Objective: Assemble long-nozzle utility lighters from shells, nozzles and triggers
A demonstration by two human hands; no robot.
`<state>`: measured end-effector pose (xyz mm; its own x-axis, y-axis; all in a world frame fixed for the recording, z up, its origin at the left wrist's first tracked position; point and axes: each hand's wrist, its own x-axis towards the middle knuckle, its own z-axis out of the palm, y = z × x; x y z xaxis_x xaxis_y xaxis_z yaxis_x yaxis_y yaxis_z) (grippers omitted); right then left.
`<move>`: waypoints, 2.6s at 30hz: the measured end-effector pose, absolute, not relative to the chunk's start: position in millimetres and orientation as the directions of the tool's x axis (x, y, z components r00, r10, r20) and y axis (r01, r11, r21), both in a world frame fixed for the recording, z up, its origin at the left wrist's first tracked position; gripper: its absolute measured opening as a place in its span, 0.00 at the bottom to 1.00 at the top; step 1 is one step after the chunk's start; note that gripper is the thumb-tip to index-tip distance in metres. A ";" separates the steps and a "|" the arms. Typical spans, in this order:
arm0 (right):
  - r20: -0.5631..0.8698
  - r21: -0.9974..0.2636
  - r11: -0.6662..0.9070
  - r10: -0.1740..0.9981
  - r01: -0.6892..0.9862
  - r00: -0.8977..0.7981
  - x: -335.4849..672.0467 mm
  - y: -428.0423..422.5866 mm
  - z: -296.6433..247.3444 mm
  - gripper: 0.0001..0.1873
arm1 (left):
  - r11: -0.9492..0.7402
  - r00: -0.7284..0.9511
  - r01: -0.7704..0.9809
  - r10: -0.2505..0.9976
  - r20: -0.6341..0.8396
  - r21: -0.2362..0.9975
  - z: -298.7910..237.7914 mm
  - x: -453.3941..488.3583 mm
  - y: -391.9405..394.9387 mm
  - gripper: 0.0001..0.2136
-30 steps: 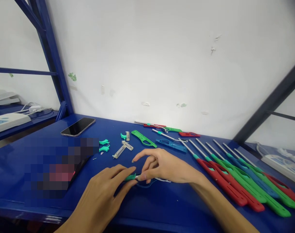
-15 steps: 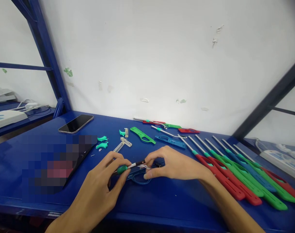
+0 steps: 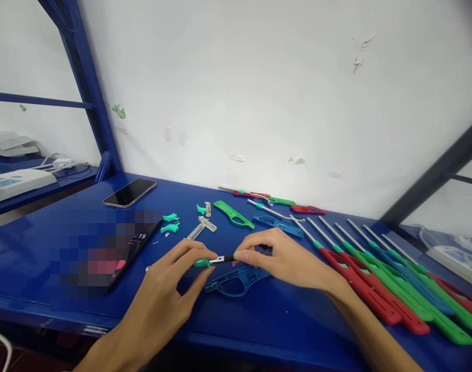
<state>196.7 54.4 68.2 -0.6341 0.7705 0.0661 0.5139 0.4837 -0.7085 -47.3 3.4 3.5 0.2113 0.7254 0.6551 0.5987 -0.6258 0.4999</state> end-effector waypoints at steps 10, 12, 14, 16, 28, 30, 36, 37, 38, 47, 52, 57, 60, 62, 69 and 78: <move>0.176 -0.680 0.538 0.779 0.499 -0.601 193.5 51.9 63.1 0.11 | -0.648 0.238 0.611 0.697 0.676 0.454 -4.0 -48.9 5.2 0.09; 0.220 -0.636 0.582 0.766 0.506 -0.604 192.6 52.1 59.6 0.12 | -0.656 0.233 0.608 0.686 0.689 0.447 -5.1 -48.6 5.6 0.09; 0.264 -0.579 0.629 0.746 0.519 -0.611 191.5 52.5 55.7 0.11 | -0.663 0.234 0.608 0.676 0.699 0.437 -5.7 -48.3 5.8 0.09; 0.296 -0.537 0.661 0.730 0.524 -0.616 190.4 52.5 52.4 0.10 | -0.668 0.240 0.609 0.669 0.703 0.428 -6.0 -47.9 5.8 0.09; 0.305 -0.484 0.709 0.686 0.512 -0.661 192.0 47.1 45.5 0.09 | -0.703 0.262 0.570 0.646 0.717 0.425 -6.1 -46.9 6.2 0.09; 0.316 -0.467 0.719 0.679 0.515 -0.662 192.3 46.3 45.4 0.08 | -0.710 0.274 0.562 0.643 0.715 0.424 -6.3 -46.8 5.7 0.10; 0.322 -0.424 0.747 0.653 0.512 -0.686 190.8 39.2 49.7 0.09 | -0.698 0.282 0.584 0.653 0.703 0.414 -8.4 -47.6 5.3 0.14; 0.319 -0.422 0.748 0.651 0.511 -0.689 190.3 38.4 50.2 0.09 | -0.700 0.285 0.585 0.651 0.704 0.410 -8.7 -47.9 5.4 0.14; 0.318 -0.421 0.749 0.649 0.511 -0.691 189.8 37.8 50.4 0.09 | -0.703 0.292 0.582 0.649 0.702 0.408 -8.9 -48.2 5.4 0.14; 0.327 -0.401 0.762 0.638 0.509 -0.697 187.5 39.2 48.2 0.09 | -0.707 0.335 0.551 0.674 0.659 0.443 -10.7 -50.3 3.9 0.12; 0.325 -0.356 0.783 0.615 0.510 -0.718 184.4 37.9 48.9 0.10 | -0.707 0.325 0.549 0.671 0.666 0.445 -9.4 -48.4 3.0 0.13; 0.313 -0.343 0.777 0.625 0.528 -0.716 184.6 37.0 49.4 0.10 | -0.711 0.320 0.571 0.653 0.686 0.410 -7.7 -47.2 2.7 0.12; 0.322 -0.314 0.793 0.607 0.523 -0.726 184.2 36.9 48.8 0.10 | -0.696 0.316 0.552 0.684 0.657 0.459 -7.5 -48.4 4.4 0.12; 0.329 -0.272 0.810 0.586 0.520 -0.741 182.3 36.6 47.7 0.11 | -0.685 0.323 0.534 0.706 0.630 0.495 -7.8 -49.7 5.9 0.12; 0.323 -0.108 0.846 0.527 0.522 -0.786 177.3 33.8 42.2 0.15 | -0.658 0.322 0.561 0.732 0.600 0.502 -8.5 -51.9 6.1 0.12; 0.323 -0.156 0.832 0.553 0.533 -0.768 178.7 26.4 48.0 0.13 | -0.606 0.357 0.698 0.756 0.548 0.382 -3.8 -47.2 2.6 0.13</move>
